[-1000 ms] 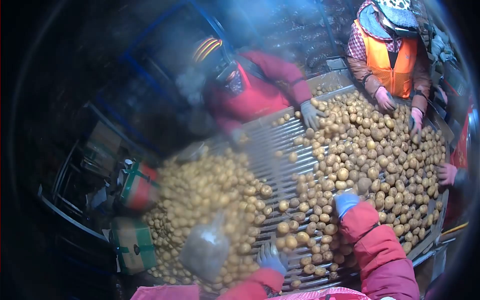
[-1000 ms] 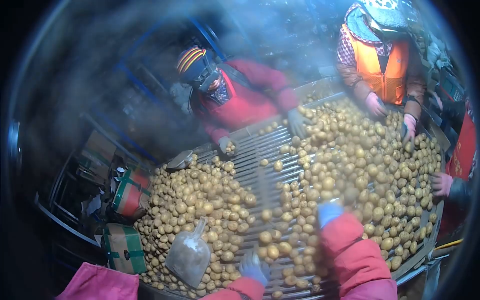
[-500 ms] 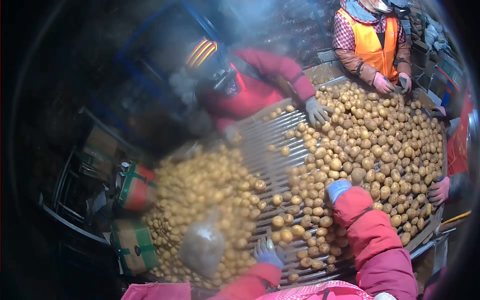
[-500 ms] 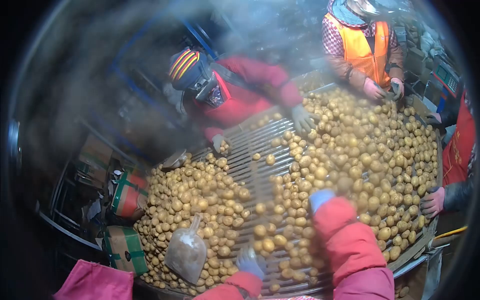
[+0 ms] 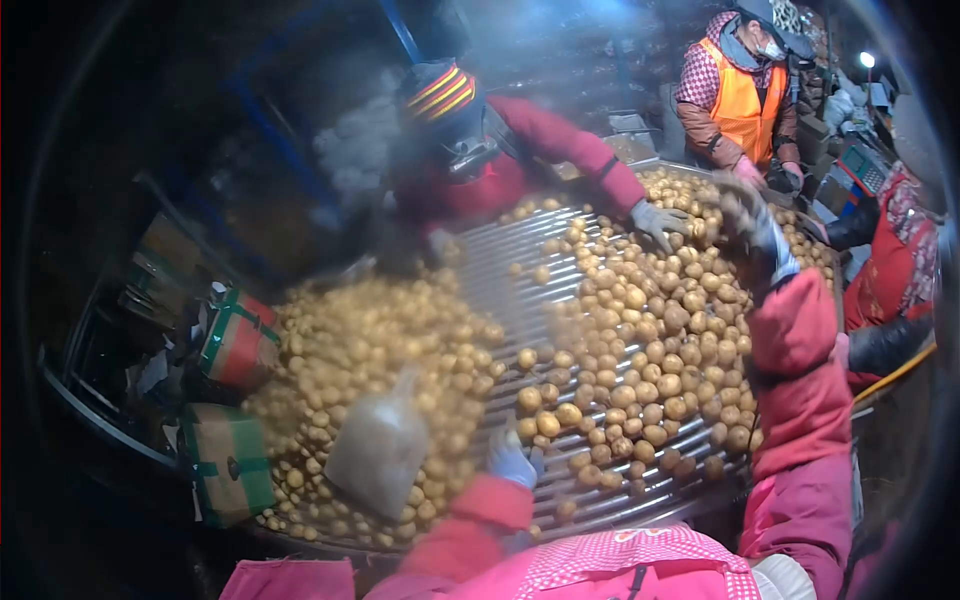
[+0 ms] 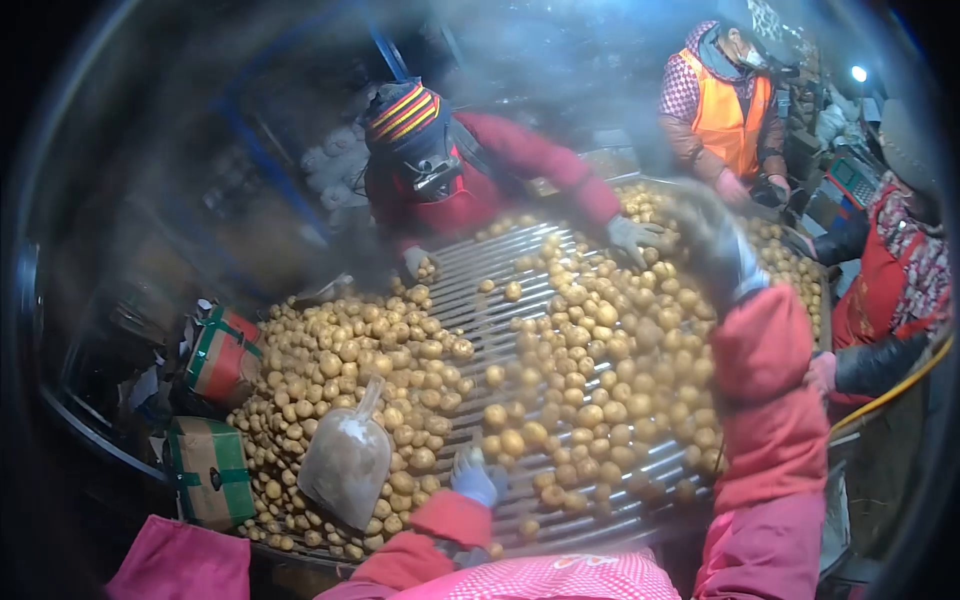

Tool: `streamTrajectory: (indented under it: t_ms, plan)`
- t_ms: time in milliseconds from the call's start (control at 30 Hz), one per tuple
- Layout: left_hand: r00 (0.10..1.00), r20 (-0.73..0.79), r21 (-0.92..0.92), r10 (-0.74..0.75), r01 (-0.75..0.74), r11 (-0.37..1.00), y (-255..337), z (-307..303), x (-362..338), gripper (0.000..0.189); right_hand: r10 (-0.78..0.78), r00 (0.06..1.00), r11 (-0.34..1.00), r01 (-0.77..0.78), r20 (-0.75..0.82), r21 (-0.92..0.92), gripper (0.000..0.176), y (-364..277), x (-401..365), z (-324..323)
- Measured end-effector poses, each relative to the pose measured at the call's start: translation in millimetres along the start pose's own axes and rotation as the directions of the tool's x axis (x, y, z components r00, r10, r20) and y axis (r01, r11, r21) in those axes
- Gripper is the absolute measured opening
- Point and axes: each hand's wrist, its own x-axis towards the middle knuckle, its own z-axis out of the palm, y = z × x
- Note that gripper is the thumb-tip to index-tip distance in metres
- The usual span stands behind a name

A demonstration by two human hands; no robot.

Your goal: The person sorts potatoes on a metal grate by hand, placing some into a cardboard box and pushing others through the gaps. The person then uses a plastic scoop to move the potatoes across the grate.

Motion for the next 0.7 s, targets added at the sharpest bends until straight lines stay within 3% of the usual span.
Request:
streamTrajectory:
  t_ms: [33, 67, 100, 133, 200, 233, 300, 367, 400, 467, 500, 533, 600, 633, 700]
  plan:
    - [0.951, 0.287, -0.244, -0.117, 0.191, 0.951, -5, -19, 30, 0.065, 0.05, 0.998, 0.999, -0.05, 0.024, 0.017, 0.054, -26, 3, -6]
    - [0.893, 0.425, -0.455, -0.147, 0.351, 0.818, -9, -45, 59, 0.064, 0.086, 0.995, 0.996, -0.087, 0.053, 0.026, 0.053, -55, 4, -9]
    - [0.876, 0.462, -0.682, -0.135, 0.449, 0.578, -14, -91, 101, 0.063, 0.11, 0.991, 0.993, -0.113, 0.081, 0.031, 0.052, -82, 3, -12]
    - [0.891, 0.44, -0.821, -0.107, 0.448, 0.355, -21, -147, 138, 0.062, 0.132, 0.985, 0.99, -0.136, 0.112, 0.033, 0.051, -108, 2, -13]
    - [0.956, 0.282, -0.954, -0.083, 0.288, 0.08, -45, -255, 184, 0.059, 0.169, 0.973, 0.984, -0.177, 0.158, 0.034, 0.049, -156, -2, -15]
    - [0.957, -0.289, -0.95, 0.022, -0.289, 0.117, -72, -267, 192, 0.062, 0.184, 0.968, 0.981, -0.193, 0.173, 0.032, 0.048, -177, -7, -19]
    - [0.932, -0.325, -0.945, -0.161, -0.328, 0.009, -115, -353, 184, 0.063, 0.228, 0.953, 0.971, -0.237, 0.199, 0.024, 0.046, -201, -22, -28]
    - [0.854, -0.478, -0.847, -0.206, -0.386, 0.365, -158, -412, 138, 0.074, 0.316, 0.92, 0.945, -0.326, 0.233, 0.002, 0.043, -202, -46, -48]
    - [0.879, -0.439, -0.892, -0.185, -0.402, 0.207, -208, -428, 110, 0.073, 0.374, 0.89, 0.923, -0.384, 0.261, -0.015, 0.042, -190, -65, -66]
    - [0.836, -0.461, -0.87, -0.297, -0.359, 0.338, -263, -444, 20, 0.08, 0.489, 0.775, 0.872, -0.424, 0.4, -0.245, 0.04, -145, -122, -105]
    - [0.818, -0.453, -0.863, -0.355, -0.302, 0.405, -286, -441, -31, 0.084, 0.439, 0.715, 0.85, -0.134, 0.544, -0.509, 0.035, -97, -160, -134]
    - [0.809, -0.442, -0.852, -0.387, -0.245, 0.462, -293, -438, -70, 0.087, 0.377, 0.636, 0.744, 0.225, 0.673, -0.629, 0.029, -64, -195, -148]
    - [0.576, -0.292, -0.951, -0.764, -0.089, 0.296, -293, -416, -123, 0.077, 0.595, 0.61, 0.63, 0.05, 0.523, -0.775, 0.025, -27, -286, -161]
    - [0.43, -0.164, -0.986, -0.888, -0.041, 0.162, -290, -406, -134, 0.072, 0.787, 0.523, 0.548, -0.347, 0.328, -0.761, 0.027, -7, -323, -176]
    - [0.526, -0.013, -1.0, -0.85, -0.013, 0.008, -291, -390, -125, 0.067, 0.735, 0.537, 0.616, -0.272, 0.415, -0.74, 0.025, 6, -322, -184]
